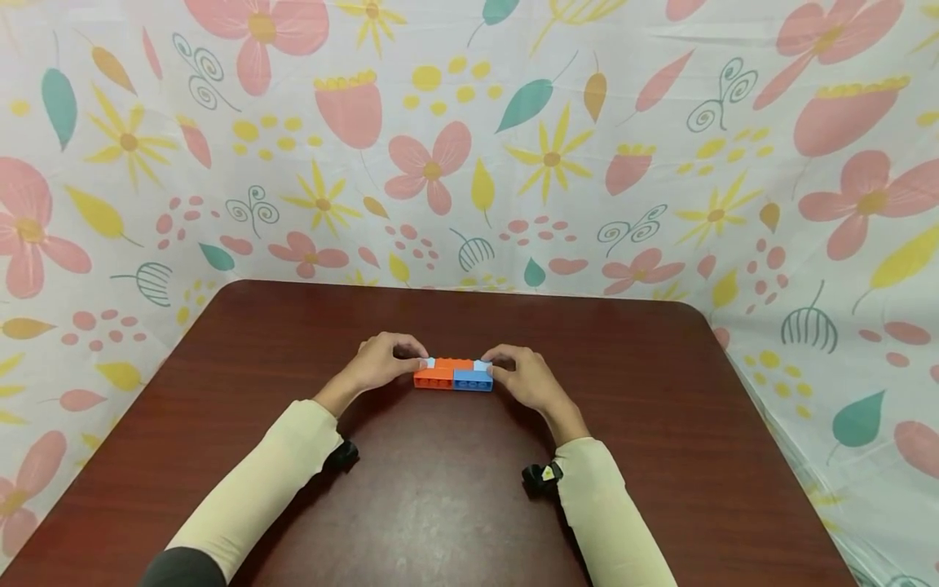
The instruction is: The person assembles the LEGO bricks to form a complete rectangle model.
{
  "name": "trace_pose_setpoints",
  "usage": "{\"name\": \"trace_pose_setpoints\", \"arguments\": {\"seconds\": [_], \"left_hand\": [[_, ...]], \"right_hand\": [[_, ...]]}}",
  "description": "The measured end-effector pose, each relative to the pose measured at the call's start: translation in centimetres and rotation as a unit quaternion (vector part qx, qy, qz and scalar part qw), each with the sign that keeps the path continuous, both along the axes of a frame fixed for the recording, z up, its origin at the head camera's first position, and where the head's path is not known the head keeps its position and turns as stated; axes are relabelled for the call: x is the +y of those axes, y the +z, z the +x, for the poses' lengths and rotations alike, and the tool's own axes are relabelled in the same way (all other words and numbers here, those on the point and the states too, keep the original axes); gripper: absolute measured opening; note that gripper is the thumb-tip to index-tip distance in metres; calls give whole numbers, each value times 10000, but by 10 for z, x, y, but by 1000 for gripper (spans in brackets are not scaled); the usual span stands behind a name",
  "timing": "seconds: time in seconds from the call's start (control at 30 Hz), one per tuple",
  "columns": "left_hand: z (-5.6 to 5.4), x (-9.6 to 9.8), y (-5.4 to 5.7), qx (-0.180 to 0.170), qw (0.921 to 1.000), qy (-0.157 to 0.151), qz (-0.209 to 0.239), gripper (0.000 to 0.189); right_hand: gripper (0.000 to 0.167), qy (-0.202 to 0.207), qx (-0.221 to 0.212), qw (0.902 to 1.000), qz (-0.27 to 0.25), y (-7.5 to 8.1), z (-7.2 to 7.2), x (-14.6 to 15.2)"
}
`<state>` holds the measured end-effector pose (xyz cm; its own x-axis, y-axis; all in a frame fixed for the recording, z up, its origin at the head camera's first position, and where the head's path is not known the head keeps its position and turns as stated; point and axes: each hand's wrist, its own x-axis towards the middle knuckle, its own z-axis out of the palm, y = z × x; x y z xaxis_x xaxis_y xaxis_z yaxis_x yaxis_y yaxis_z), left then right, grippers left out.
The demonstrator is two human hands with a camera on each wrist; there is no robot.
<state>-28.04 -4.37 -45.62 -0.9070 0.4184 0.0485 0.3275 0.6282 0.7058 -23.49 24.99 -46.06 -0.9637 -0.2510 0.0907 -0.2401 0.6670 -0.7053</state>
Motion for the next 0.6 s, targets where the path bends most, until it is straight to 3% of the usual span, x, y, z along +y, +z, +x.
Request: {"name": "trace_pose_setpoints", "arguments": {"seconds": [0.4,0.6], "left_hand": [[-2,0,-4,31,9999,-67,-83,4],[-3,-2,0,74,9999,-104,-56,5]], "right_hand": [[19,-7,22,10000,28,-1,4,-1],[20,52,108,9999,87,2,3,-3]]}}
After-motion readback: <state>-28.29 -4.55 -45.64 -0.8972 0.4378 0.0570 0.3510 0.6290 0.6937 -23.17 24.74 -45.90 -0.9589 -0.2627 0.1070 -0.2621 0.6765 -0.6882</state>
